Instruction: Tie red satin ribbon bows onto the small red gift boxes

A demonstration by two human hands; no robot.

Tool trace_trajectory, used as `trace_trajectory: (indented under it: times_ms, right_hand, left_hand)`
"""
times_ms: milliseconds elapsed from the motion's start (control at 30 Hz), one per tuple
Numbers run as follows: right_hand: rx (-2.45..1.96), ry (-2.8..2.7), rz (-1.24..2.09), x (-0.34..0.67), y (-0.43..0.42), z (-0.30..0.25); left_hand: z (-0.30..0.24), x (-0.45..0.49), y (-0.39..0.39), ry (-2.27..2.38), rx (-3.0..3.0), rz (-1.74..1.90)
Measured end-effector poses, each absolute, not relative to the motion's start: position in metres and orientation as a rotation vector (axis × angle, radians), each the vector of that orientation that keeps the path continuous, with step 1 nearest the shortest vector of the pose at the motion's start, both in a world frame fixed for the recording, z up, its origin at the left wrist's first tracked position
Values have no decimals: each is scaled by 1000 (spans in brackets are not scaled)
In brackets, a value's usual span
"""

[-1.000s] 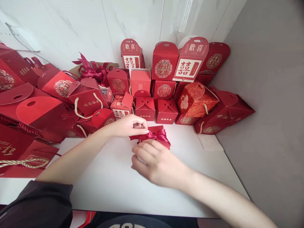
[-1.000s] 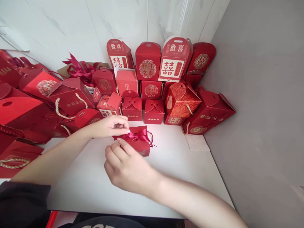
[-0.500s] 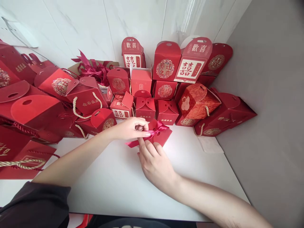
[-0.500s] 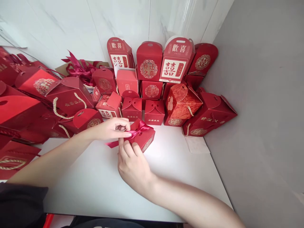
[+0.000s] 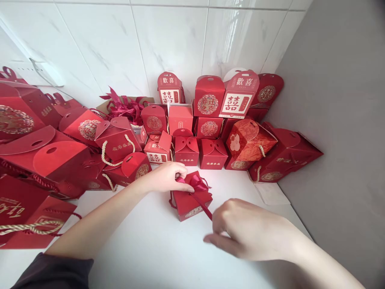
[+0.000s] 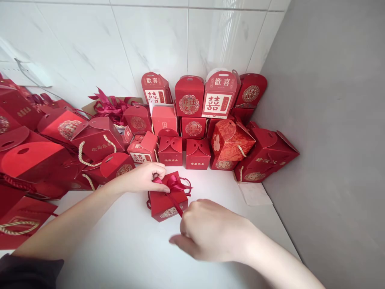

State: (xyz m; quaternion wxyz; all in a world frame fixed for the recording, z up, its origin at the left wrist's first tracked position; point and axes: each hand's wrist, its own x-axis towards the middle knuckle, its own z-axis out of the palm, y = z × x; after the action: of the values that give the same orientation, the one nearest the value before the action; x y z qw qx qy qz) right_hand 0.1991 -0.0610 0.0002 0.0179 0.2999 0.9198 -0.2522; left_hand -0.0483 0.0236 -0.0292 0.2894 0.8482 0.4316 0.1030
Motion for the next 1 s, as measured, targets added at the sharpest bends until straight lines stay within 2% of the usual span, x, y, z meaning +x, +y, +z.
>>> trace_trajectory:
  times_ms: [167,333,500,567,767,900,1000]
  right_hand:
    - [841,2740,-1018,208,-64,7]
    - [1289,3016,-1135,209,-23,-7]
    - [1224,2834,-1835,207,18,-40]
    - [1126,2761,-2015,204,23,-48]
    - [1039,2879,-1918,198,21,-52]
    - [958,2701,-2143,201,21,-50]
    - [955,2587,-2149,208,24,-48]
  left_hand:
    - [-23,-52,24,1134,2214,231]
    - [-8,-57,20,1073,2064,57]
    - [-5,-57,18,1053,1971,38]
    - [-8,-56,19,1046,1952,56]
    - [-11,-56,21,1060,1981,89]
    - [-13,-55,22,1049,2045,153]
    - [-15,-54,23,1055,2081,236]
